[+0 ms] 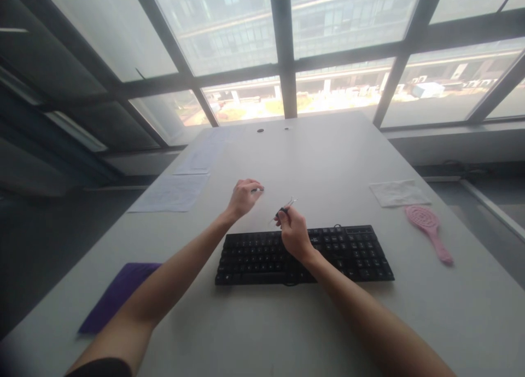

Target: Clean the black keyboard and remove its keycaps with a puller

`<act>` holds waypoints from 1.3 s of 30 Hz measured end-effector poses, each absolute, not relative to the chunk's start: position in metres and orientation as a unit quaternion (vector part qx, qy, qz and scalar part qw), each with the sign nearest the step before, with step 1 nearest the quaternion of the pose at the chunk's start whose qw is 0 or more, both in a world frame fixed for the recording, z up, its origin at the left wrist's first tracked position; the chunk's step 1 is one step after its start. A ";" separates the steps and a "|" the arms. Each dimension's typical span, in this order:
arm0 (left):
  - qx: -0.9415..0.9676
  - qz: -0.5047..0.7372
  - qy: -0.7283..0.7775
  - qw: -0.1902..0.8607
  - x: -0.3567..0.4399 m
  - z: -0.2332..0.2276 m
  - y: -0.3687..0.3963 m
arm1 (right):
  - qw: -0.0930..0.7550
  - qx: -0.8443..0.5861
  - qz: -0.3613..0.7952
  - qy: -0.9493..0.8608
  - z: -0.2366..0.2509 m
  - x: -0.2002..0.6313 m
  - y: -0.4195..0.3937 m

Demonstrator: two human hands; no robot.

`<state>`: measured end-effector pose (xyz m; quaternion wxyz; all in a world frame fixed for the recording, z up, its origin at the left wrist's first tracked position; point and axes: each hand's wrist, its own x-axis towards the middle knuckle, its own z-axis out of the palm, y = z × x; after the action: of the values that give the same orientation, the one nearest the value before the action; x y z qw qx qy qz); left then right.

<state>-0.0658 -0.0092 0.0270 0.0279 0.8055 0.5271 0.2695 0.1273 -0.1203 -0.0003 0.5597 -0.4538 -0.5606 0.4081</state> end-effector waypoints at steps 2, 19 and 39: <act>0.825 0.264 0.498 0.045 -0.057 0.036 -0.038 | 0.563 -0.456 0.409 -0.556 0.001 0.129 -0.121; 0.816 0.279 0.481 0.155 -0.039 0.013 -0.137 | 0.424 -0.400 0.300 -0.755 0.010 0.132 -0.129; 0.822 0.256 0.473 0.187 -0.038 0.015 -0.134 | 0.454 -0.421 0.315 -0.719 0.009 0.138 -0.130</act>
<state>-0.0376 -0.1335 0.0149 0.1866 0.8223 0.4728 0.2557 0.1385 -0.1301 0.0094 0.4541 -0.4211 -0.7190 0.3155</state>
